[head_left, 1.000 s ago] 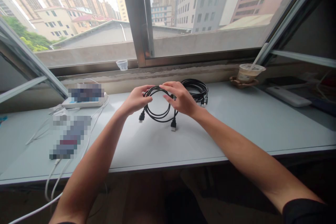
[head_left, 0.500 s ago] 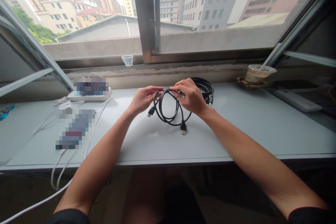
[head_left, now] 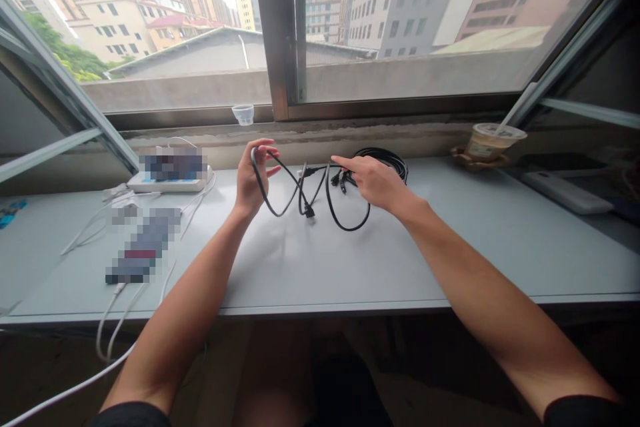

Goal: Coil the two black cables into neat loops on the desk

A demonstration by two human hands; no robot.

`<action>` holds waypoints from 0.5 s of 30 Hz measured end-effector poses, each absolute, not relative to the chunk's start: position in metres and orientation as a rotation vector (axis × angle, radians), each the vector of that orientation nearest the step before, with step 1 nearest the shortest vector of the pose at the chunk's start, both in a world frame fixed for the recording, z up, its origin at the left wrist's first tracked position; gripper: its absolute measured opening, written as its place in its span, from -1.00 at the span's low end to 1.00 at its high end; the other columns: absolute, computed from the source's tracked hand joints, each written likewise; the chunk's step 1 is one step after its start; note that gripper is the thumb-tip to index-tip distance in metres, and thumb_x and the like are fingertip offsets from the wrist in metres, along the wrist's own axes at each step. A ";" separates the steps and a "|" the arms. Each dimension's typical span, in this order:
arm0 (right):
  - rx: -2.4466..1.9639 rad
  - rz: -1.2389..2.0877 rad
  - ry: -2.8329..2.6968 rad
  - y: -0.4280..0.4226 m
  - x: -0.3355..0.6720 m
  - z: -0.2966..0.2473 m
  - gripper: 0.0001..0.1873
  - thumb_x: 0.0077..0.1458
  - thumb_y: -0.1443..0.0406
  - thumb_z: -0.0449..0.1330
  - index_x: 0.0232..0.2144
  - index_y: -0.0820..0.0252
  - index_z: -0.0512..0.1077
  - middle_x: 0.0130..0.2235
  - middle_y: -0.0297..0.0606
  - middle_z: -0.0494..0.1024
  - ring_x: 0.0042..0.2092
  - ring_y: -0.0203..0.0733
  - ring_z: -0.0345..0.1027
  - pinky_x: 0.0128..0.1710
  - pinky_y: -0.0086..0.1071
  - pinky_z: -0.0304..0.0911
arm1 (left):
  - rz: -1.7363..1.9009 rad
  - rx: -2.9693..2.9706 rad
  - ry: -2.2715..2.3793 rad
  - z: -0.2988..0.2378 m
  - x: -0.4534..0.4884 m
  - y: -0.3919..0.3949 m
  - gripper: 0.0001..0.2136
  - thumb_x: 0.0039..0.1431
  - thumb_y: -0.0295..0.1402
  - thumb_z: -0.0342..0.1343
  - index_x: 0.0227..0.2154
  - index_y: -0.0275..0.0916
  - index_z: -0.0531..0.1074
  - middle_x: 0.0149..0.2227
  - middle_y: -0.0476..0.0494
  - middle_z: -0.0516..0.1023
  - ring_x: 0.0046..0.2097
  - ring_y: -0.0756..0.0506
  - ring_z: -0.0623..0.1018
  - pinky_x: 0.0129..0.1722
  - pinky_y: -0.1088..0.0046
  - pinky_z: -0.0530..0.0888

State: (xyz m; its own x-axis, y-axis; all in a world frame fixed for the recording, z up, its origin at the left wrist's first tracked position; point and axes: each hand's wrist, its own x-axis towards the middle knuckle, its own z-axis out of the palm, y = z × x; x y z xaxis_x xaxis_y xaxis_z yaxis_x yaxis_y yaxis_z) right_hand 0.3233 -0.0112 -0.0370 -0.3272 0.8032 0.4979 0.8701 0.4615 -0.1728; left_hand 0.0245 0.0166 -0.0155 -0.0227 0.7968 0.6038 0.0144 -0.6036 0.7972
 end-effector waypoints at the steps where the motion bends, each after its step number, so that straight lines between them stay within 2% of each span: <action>1: -1.423 -0.174 -2.205 -0.012 0.324 -0.037 -0.30 0.28 0.50 0.08 0.38 -0.09 0.39 0.04 -0.17 0.64 0.04 -0.01 0.47 -0.16 -0.27 0.39 | 1.745 1.660 0.868 -0.013 0.023 0.016 -0.53 0.35 0.18 0.09 0.01 -0.10 0.48 -0.09 -0.15 0.58 -0.02 -0.12 0.62 -0.14 0.32 0.65; 3: -1.496 -0.186 -2.196 -0.015 0.325 -0.036 -0.41 0.28 0.47 0.11 0.25 -0.12 0.53 0.03 -0.17 0.63 0.06 0.00 0.46 -0.23 -0.29 0.35 | 1.849 1.658 0.894 -0.010 0.021 0.016 -0.52 0.35 0.18 0.08 0.06 -0.07 0.49 -0.09 -0.15 0.57 0.00 -0.11 0.60 -0.11 0.34 0.65; 7: -1.620 -0.180 -2.128 -0.016 0.326 -0.032 -0.77 0.32 0.21 0.25 -0.06 -0.07 0.69 -0.09 -0.19 0.65 -0.03 0.00 0.50 -0.26 -0.27 0.31 | 1.968 1.630 0.911 -0.006 0.014 0.023 -0.48 0.34 0.19 0.10 0.16 -0.02 0.47 -0.05 -0.15 0.59 0.04 -0.11 0.60 -0.04 0.36 0.63; 10: -1.652 -0.165 -2.111 -0.014 0.330 -0.029 -0.79 0.31 0.16 0.26 -0.15 0.01 0.69 -0.12 -0.18 0.67 -0.11 -0.04 0.52 -0.21 -0.25 0.32 | 2.029 1.544 0.862 -0.007 0.011 0.030 -0.44 0.35 0.23 0.05 0.17 -0.04 0.45 -0.01 -0.19 0.62 0.07 -0.11 0.62 0.02 0.34 0.61; 12: -1.670 -0.169 -2.095 -0.012 0.334 -0.029 -0.78 0.31 0.23 0.25 -0.10 0.03 0.69 -0.09 -0.18 0.69 -0.11 -0.03 0.54 -0.18 -0.24 0.33 | 2.068 1.486 0.831 -0.006 0.010 0.032 -0.43 0.38 0.24 -0.02 0.18 -0.05 0.43 0.00 -0.20 0.63 0.07 -0.12 0.64 0.03 0.33 0.61; 15: -1.677 -0.197 -2.082 -0.011 0.339 -0.030 -0.66 0.31 0.34 0.21 0.02 -0.06 0.68 0.00 -0.22 0.70 -0.07 -0.01 0.55 -0.16 -0.23 0.34 | 2.172 1.434 0.816 -0.002 0.008 0.030 -0.44 0.43 0.23 -0.13 0.22 -0.01 0.37 -0.05 -0.17 0.60 0.01 -0.10 0.66 -0.03 0.37 0.62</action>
